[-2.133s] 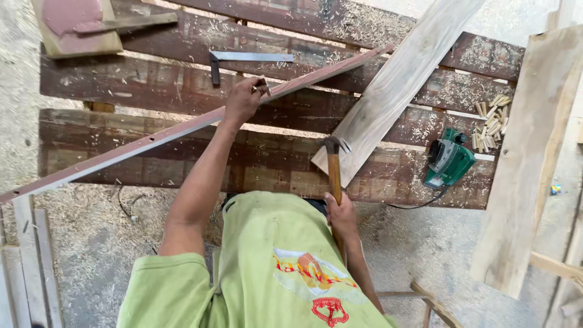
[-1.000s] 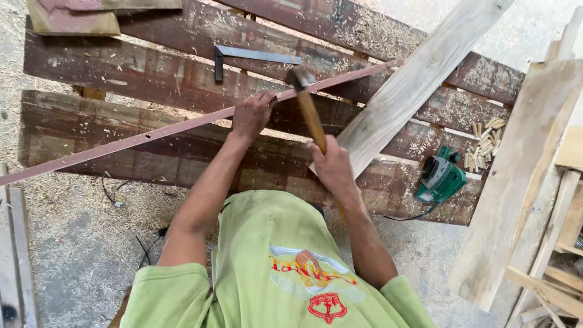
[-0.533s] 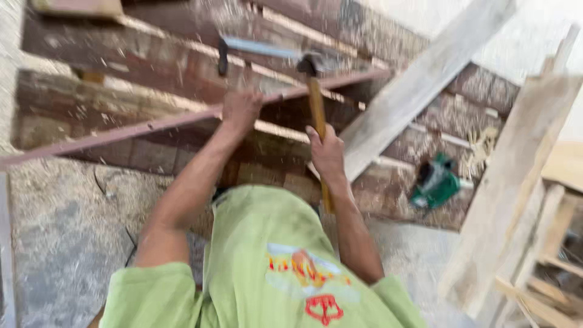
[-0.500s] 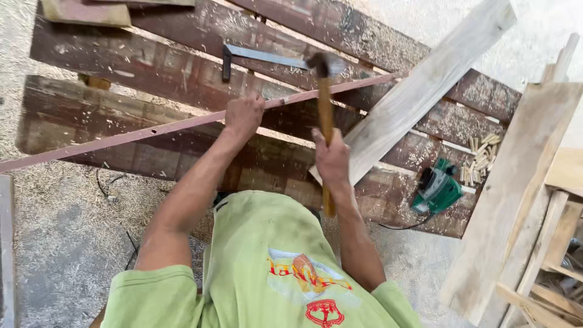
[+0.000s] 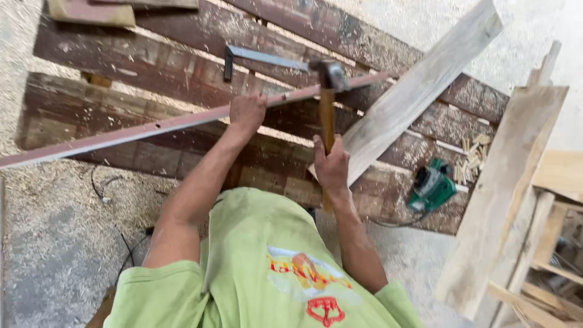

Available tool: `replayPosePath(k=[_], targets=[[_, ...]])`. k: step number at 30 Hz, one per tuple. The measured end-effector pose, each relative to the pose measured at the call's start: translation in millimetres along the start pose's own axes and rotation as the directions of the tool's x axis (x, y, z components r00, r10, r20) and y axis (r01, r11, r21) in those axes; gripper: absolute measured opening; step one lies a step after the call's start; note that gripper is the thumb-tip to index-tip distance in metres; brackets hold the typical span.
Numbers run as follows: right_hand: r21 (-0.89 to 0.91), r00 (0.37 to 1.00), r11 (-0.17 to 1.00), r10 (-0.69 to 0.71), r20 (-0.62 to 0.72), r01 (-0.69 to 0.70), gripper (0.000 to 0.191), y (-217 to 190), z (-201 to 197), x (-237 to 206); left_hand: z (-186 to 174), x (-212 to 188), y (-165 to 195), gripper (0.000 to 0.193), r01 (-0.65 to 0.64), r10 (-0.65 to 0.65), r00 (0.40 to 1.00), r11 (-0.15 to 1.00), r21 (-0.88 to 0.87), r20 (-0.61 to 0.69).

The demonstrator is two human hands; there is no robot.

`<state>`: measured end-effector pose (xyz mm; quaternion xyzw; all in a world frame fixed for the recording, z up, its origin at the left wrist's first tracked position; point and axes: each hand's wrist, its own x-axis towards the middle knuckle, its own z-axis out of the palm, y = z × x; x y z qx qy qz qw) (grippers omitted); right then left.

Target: The person holds a board with pink wood filler on a wooden block and uses a small spatula to spread filler over nail holes along a long wood strip. They then hammer nails into planks and press planks together on the workbench, assembling boards.

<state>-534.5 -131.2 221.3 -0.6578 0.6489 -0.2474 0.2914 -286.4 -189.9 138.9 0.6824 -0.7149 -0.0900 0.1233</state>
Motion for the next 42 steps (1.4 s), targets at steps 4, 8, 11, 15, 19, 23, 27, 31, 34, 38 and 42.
replayPosePath(k=[4, 8, 11, 15, 19, 23, 27, 31, 34, 38, 42], targets=[[0.003, 0.996, 1.0, 0.01, 0.092, -0.01, 0.03, 2.7, 6.2, -10.5, 1.9, 3.4, -3.0, 0.016, -0.022, 0.022, 0.999, 1.0, -0.004, 0.025], [-0.176, 0.94, 0.961, 0.25, 0.233, -0.212, 0.028, -12.1, 10.8, -21.3, 2.0, 6.3, -5.5, 0.015, -0.07, 0.069, 0.997, 0.994, 0.08, 0.025], [0.08, 0.939, 0.954, 0.265, 0.218, -0.288, 0.03, -29.3, 4.3, -41.3, -1.8, -4.3, 2.7, 0.026, 0.029, -0.039, 0.996, 0.992, -0.119, -0.084], [0.326, 0.971, 0.926, 0.128, 0.201, -0.19, 0.023, -47.1, 6.9, -64.8, -23.4, -48.7, 41.6, 0.035, 0.269, -0.194, 0.932, -0.193, -0.943, 0.306], [0.556, 0.97, 0.828, -0.069, 0.235, -0.076, 0.027, -49.2, 19.7, -72.3, -55.7, -112.4, 68.7, 0.037, 0.265, -0.12, 0.89, -0.65, -0.712, 0.441], [0.557, 0.947, 0.822, -0.072, 0.312, -0.121, 0.019, -55.2, 26.9, -79.8, -79.8, -158.8, 64.4, 0.026, 0.149, -0.116, 0.937, -0.718, -0.68, 0.328], [0.659, 0.91, 0.736, -0.153, 0.385, -0.156, 0.015, -85.7, 39.3, -92.3, -86.6, -185.9, 36.9, 0.022, 0.225, -0.155, 0.925, -0.514, -0.828, 0.347], [0.399, 0.9, 0.914, -0.116, 0.419, -0.068, 0.017, -117.4, 62.6, -102.1, -95.5, -209.9, -29.1, 0.02, 0.077, -0.473, 0.876, 0.324, -0.943, -0.091], [0.218, 0.905, 0.976, -0.089, 0.417, -0.004, 0.021, -127.3, 78.6, -116.8, -109.5, -215.1, -124.4, 0.017, 0.357, -0.595, 0.803, 0.493, -0.793, -0.009], [0.176, 0.917, 0.984, -0.061, 0.393, -0.01, 0.025, -140.0, 101.1, -140.7, -106.7, -201.8, -208.7, 0.018, 0.514, -0.562, 0.818, 0.614, -0.599, 0.126], [0.098, 0.928, 0.994, 0.018, 0.373, -0.058, 0.03, -169.5, 120.8, -147.6, -91.9, -192.3, -227.0, 0.013, 0.188, -0.344, 0.913, 0.832, -0.522, -0.22]])
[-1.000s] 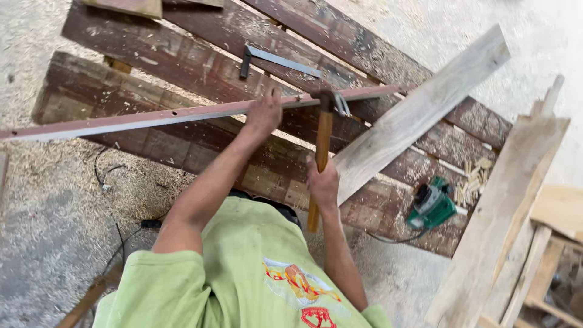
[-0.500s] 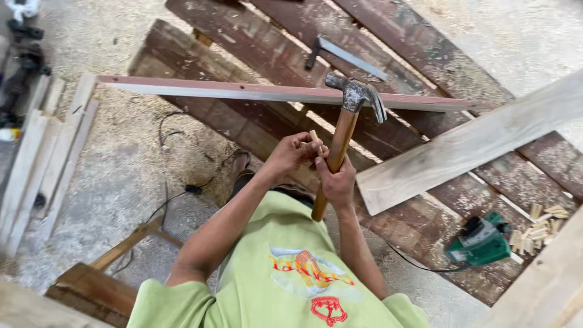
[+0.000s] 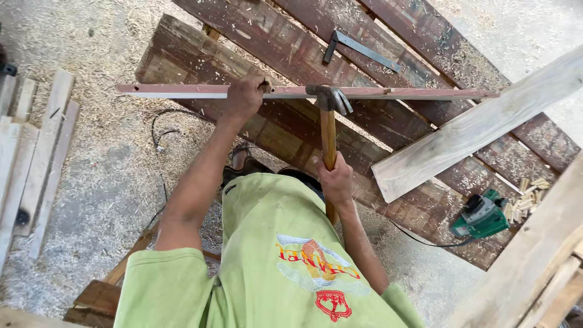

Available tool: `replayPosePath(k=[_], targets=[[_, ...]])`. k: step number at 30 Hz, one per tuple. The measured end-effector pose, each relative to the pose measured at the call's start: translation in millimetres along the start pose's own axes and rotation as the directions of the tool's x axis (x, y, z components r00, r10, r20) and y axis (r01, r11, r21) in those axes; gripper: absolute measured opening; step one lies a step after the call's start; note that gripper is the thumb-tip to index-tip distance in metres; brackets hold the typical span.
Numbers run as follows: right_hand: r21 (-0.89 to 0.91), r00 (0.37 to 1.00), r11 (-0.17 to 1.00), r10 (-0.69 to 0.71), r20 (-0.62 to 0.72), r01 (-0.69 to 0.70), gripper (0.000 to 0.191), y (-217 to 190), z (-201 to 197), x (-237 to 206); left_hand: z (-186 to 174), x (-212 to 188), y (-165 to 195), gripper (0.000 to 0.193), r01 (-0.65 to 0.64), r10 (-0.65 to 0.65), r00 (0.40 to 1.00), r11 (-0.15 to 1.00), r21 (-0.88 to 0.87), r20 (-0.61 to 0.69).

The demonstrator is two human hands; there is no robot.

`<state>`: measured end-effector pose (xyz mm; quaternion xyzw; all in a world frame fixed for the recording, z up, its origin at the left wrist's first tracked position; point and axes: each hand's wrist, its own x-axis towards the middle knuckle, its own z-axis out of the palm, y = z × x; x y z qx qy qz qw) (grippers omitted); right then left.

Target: The person holds a board with pink wood filler on a wooden block and uses a small spatula to spread filler over nail holes along a long wood strip. They then hammer nails into planks and press planks together on the workbench, assembling boards.

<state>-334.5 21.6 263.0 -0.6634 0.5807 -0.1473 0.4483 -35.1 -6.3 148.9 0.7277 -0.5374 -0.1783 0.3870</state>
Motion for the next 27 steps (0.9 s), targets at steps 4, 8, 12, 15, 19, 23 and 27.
replayPosePath(k=[4, 8, 12, 15, 19, 23, 27], targets=[[0.04, 0.99, 0.991, -0.128, -0.057, 0.13, 0.03, -26.9, 7.3, 3.8, 6.2, -1.5, -2.4, 0.014, 0.16, -0.159, 0.978, 0.987, 0.005, 0.132], [-0.029, 0.97, 0.974, -0.226, -0.092, 0.224, 0.035, -38.5, 18.2, 6.9, 4.4, -1.8, -5.2, 0.015, -0.062, 0.062, 0.998, 0.997, 0.036, 0.021], [-0.106, 0.988, 0.982, -0.155, 0.025, 0.157, 0.035, -45.0, 34.5, 21.9, 5.1, -1.4, -7.0, 0.016, -0.203, 0.204, 0.979, 0.977, 0.072, -0.007], [-0.343, 0.989, 0.934, -0.057, 0.137, 0.101, 0.033, -49.8, 34.6, 29.2, 5.9, -1.3, -8.1, 0.017, -0.202, 0.196, 0.978, 0.976, 0.078, 0.078], [-0.201, 0.997, 0.977, -0.063, 0.038, 0.07, 0.035, -50.6, 22.8, 15.4, 5.5, -1.0, -9.0, 0.02, -0.28, 0.29, 0.954, 0.952, 0.124, -0.074], [-0.045, 0.997, 0.996, -0.083, -0.002, 0.083, 0.036, -51.6, 29.6, 9.6, 5.8, 1.3, -8.2, 0.014, -0.213, 0.21, 0.977, 0.967, 0.14, 0.036], [-0.327, 0.964, 0.938, 0.188, 0.189, -0.119, 0.034, -63.4, 42.9, 34.8, 3.5, 5.1, -10.6, 0.008, -0.188, 0.16, 0.976, 0.962, 0.199, 0.148]])
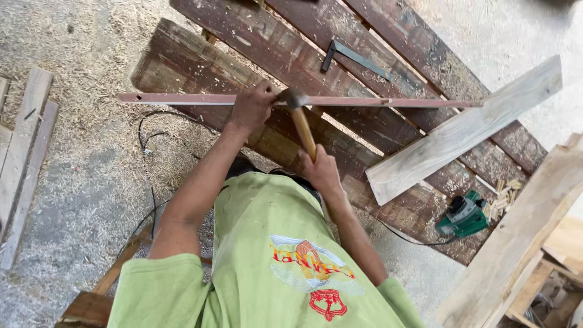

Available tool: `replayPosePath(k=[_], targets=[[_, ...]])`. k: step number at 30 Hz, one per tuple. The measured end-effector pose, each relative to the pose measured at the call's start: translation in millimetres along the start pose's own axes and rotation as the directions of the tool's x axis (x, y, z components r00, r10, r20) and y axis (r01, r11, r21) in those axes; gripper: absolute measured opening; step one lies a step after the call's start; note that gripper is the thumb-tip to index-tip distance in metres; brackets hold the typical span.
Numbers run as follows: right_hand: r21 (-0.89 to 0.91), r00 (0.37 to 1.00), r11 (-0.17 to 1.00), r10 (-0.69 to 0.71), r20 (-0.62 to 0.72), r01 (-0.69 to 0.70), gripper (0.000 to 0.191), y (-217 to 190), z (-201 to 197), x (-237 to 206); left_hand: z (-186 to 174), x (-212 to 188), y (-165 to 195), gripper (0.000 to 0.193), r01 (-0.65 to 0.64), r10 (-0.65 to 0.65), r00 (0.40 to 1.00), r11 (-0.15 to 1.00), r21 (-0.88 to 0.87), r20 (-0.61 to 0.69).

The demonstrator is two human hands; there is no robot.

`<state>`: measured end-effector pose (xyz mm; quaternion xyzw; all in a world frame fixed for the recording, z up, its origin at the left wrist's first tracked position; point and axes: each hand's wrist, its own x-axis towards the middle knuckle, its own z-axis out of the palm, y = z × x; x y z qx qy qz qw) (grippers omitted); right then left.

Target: The person holds a board with pink wood filler on a wooden block and uses a small spatula to spread filler over nail holes along a long wood strip. They then hammer nails into planks and press planks together on the workbench, assembling boards.

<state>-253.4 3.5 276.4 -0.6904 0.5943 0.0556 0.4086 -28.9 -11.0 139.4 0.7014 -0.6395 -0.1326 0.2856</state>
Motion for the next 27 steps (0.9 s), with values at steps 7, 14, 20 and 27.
replayPosePath(k=[7, 14, 20, 27], targets=[[0.286, 0.683, 0.668, -0.461, -0.566, 0.687, 0.019, 17.1, -20.7, -38.3, -21.9, -8.1, -20.6, 0.048, -0.048, 0.045, 0.999, 0.899, 0.435, 0.018], [-0.039, 0.907, 0.95, -0.308, -0.287, 0.31, 0.027, 25.8, 34.7, 14.4, -40.9, -15.0, -15.6, 0.038, 0.151, -0.272, 0.91, 0.921, 0.358, 0.315], [0.192, 0.914, 0.941, -0.199, -0.353, 0.279, 0.029, 24.7, 35.9, 0.1, -32.3, -18.3, -21.7, 0.038, 0.022, -0.027, 1.0, 0.949, 0.315, 0.012], [0.122, 0.975, 0.979, -0.144, -0.168, 0.165, 0.025, -3.1, 47.1, -16.3, -72.9, -57.9, -8.2, 0.086, 0.608, -0.476, 0.689, -0.033, -0.793, 0.547]])
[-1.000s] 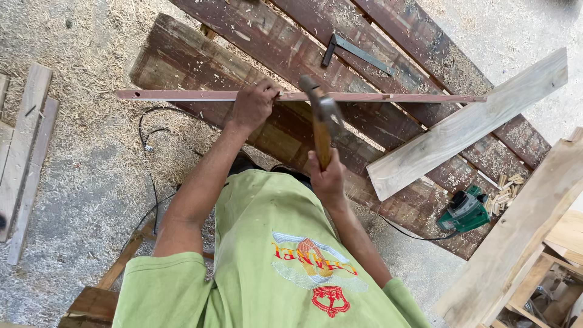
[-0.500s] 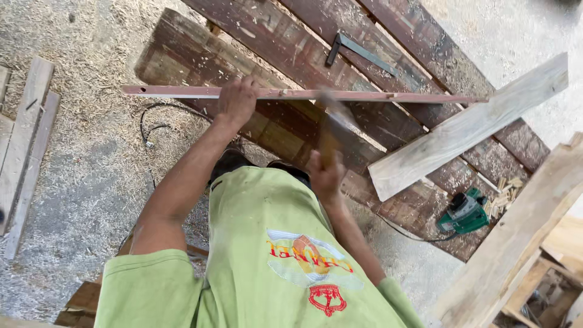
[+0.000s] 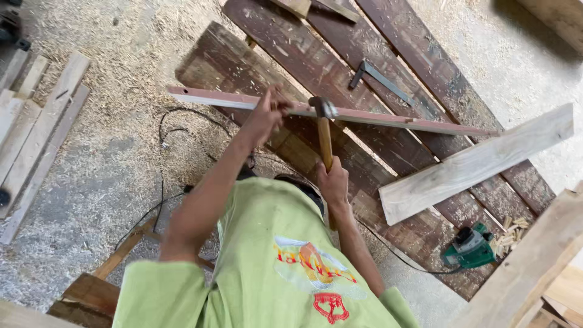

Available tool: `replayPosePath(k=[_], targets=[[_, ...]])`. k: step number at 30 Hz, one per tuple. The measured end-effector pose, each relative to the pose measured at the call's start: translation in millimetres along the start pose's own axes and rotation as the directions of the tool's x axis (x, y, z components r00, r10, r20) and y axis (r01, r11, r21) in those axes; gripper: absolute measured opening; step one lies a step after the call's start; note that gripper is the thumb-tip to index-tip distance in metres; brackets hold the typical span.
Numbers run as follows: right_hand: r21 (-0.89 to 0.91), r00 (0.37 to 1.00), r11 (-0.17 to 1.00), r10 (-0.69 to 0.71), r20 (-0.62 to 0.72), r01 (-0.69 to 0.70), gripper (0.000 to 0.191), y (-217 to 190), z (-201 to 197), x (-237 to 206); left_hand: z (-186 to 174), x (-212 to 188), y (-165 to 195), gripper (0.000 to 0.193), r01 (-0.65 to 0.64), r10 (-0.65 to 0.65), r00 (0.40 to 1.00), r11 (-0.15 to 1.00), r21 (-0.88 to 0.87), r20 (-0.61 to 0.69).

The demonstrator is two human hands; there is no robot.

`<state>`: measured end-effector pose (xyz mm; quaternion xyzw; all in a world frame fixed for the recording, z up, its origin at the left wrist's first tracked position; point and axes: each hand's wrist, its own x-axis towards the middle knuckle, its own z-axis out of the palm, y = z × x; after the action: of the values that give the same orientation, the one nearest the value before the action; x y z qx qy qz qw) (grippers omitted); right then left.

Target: The person holds a board with pink wood filler on a wooden block and uses a small spatula to spread filler over nail holes along a long wood strip. They then hammer nails into planks and press planks together on the workbench, assembling boards.

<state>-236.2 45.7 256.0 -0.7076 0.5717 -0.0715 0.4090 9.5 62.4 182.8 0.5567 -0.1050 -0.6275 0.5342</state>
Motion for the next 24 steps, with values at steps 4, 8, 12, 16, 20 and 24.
replayPosePath(k=[4, 8, 12, 16, 20, 24], targets=[[0.207, 0.997, 0.975, -0.072, -0.026, 0.076, 0.024, -36.0, 8.5, -2.7, 6.1, -67.6, 20.1, 0.091, -0.077, 0.255, 0.939, 0.809, -0.582, 0.23], [0.404, 0.954, 0.867, -0.293, -0.062, 0.293, 0.023, -79.4, 21.9, -6.9, 6.8, -95.3, 21.5, 0.087, -0.118, 0.367, 0.899, 0.728, -0.676, 0.238], [0.478, 0.928, 0.81, -0.371, -0.029, 0.339, 0.016, -105.4, 47.4, -3.9, -14.4, -100.9, -1.7, 0.049, -0.369, 0.411, 0.908, 0.877, -0.309, 0.083], [0.486, 0.92, 0.8, -0.392, -0.02, 0.351, 0.018, -109.2, 74.1, -4.8, -46.7, -109.6, -23.1, 0.013, -0.461, 0.47, 0.882, 0.842, -0.282, -0.038], [0.438, 0.926, 0.842, -0.373, 0.054, 0.313, 0.018, -100.5, 84.4, -9.8, -106.5, -109.5, -18.7, 0.017, -0.44, 0.553, 0.771, 0.821, 0.364, -0.315], [0.246, 0.916, 0.892, -0.4, 0.041, 0.379, 0.017, -85.6, 79.4, -14.3, -187.4, -86.6, 7.3, 0.02, -0.389, 0.82, 0.459, 0.532, 0.752, -0.343]])
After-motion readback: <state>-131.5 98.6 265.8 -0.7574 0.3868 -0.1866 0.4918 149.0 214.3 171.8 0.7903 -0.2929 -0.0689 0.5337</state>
